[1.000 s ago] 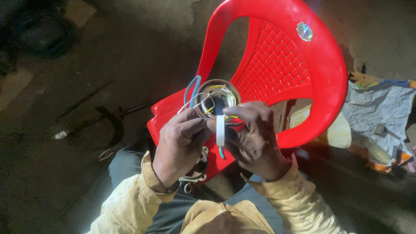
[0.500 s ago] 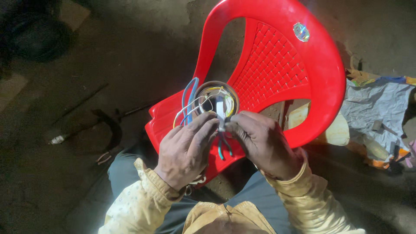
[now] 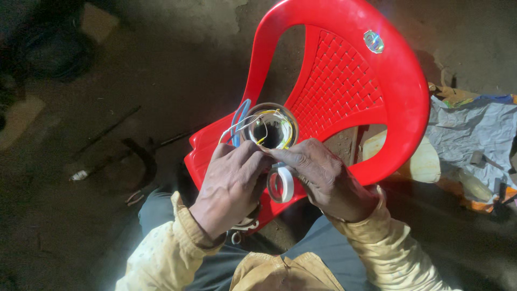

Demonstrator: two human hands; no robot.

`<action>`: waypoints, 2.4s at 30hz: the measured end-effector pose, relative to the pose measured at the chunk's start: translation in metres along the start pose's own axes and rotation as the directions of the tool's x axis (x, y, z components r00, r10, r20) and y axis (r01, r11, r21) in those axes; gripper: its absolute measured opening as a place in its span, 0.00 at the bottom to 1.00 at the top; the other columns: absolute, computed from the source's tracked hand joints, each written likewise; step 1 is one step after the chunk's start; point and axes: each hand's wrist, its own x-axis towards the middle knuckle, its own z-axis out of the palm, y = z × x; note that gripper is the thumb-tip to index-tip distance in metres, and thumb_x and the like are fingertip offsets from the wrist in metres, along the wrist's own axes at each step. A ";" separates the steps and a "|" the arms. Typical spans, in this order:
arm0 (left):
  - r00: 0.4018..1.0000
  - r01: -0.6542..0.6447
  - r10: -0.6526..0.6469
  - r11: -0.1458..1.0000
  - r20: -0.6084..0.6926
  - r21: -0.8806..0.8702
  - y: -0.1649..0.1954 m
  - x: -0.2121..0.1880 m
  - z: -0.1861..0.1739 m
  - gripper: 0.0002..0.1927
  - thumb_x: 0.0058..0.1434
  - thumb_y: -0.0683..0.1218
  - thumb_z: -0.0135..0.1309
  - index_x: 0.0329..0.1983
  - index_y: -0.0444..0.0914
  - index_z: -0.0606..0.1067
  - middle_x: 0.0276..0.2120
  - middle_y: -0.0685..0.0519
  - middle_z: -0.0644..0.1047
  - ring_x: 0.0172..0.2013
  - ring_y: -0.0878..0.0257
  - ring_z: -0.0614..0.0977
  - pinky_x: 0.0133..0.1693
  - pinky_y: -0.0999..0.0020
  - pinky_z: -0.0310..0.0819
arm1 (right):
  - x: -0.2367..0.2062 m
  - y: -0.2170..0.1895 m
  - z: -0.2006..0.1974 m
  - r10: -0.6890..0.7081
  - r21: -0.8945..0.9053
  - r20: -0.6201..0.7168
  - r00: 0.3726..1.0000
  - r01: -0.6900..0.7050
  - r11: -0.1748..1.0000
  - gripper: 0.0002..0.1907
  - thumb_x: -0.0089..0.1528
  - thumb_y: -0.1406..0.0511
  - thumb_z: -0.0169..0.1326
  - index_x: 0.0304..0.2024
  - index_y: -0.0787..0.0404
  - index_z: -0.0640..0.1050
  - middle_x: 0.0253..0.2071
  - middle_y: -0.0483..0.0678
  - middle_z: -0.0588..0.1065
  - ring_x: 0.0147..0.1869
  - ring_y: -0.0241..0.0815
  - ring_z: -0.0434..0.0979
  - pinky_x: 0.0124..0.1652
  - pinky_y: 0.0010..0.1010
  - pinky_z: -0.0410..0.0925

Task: The person sits on the ground repairing a submersible pump motor. They wrap white electrical tape around the motor's wire leads, fetch a small file from a workbench, and then file and sand the stripped wire ends while holding them over the motor body.

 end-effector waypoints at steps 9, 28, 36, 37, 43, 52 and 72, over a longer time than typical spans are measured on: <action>0.919 0.174 -0.220 0.971 -0.327 -0.166 0.009 -0.004 0.027 0.07 0.54 0.42 0.66 0.35 0.41 0.80 0.24 0.57 0.77 0.27 0.59 0.75 0.36 0.65 0.68 | -0.014 0.015 0.018 -0.097 -0.207 -0.032 0.995 0.088 0.974 0.17 0.53 0.74 0.61 0.45 0.70 0.75 0.43 0.57 0.73 0.43 0.57 0.75 0.42 0.42 0.70; 0.985 -0.124 0.106 0.983 -0.134 -0.135 -0.005 -0.012 0.021 0.21 0.52 0.40 0.66 0.47 0.38 0.71 0.43 0.51 0.81 0.41 0.55 0.81 0.44 0.62 0.72 | -0.013 0.018 0.018 -0.127 -0.043 -0.165 0.978 0.122 0.992 0.17 0.56 0.69 0.62 0.48 0.63 0.78 0.43 0.50 0.76 0.44 0.52 0.79 0.44 0.38 0.73; 0.860 0.176 -0.295 0.937 -0.416 -0.301 0.002 -0.015 0.046 0.08 0.54 0.37 0.68 0.35 0.37 0.79 0.27 0.54 0.78 0.32 0.58 0.74 0.36 0.65 0.69 | -0.022 0.021 0.028 -0.164 -0.120 -0.181 0.970 0.144 0.982 0.19 0.53 0.76 0.59 0.48 0.63 0.79 0.42 0.50 0.76 0.43 0.52 0.78 0.43 0.40 0.73; 0.862 0.194 -0.312 0.931 -0.400 -0.308 0.003 -0.014 0.045 0.09 0.54 0.38 0.69 0.35 0.37 0.79 0.27 0.54 0.79 0.32 0.58 0.74 0.37 0.65 0.68 | -0.023 0.023 0.030 -0.168 -0.131 -0.199 0.965 0.143 0.981 0.19 0.53 0.76 0.59 0.48 0.64 0.78 0.42 0.51 0.76 0.43 0.53 0.78 0.43 0.40 0.73; 0.885 0.285 -0.409 0.853 -0.222 -0.437 0.003 -0.016 0.028 0.32 0.49 0.47 0.74 0.55 0.35 0.72 0.41 0.52 0.80 0.29 0.63 0.78 0.34 0.68 0.75 | -0.021 0.034 0.024 -0.171 -0.092 -0.203 0.964 0.155 0.984 0.20 0.52 0.79 0.53 0.48 0.65 0.78 0.41 0.51 0.76 0.44 0.53 0.78 0.45 0.40 0.74; 0.953 -0.178 0.129 0.971 -0.274 -0.161 -0.010 -0.018 0.032 0.23 0.54 0.37 0.67 0.50 0.39 0.71 0.46 0.51 0.82 0.39 0.56 0.84 0.45 0.62 0.72 | -0.010 0.021 0.016 -0.077 0.073 -0.175 0.981 0.091 0.993 0.13 0.57 0.69 0.62 0.44 0.63 0.78 0.40 0.50 0.77 0.45 0.51 0.80 0.44 0.38 0.73; 0.940 -0.089 0.077 0.996 -0.333 -0.019 0.004 -0.015 0.025 0.33 0.46 0.51 0.72 0.48 0.37 0.66 0.55 0.40 0.76 0.42 0.51 0.82 0.39 0.63 0.71 | -0.002 0.024 0.011 -0.223 -0.052 -0.233 0.947 0.217 0.975 0.11 0.57 0.72 0.59 0.43 0.66 0.78 0.36 0.50 0.77 0.41 0.50 0.80 0.52 0.44 0.72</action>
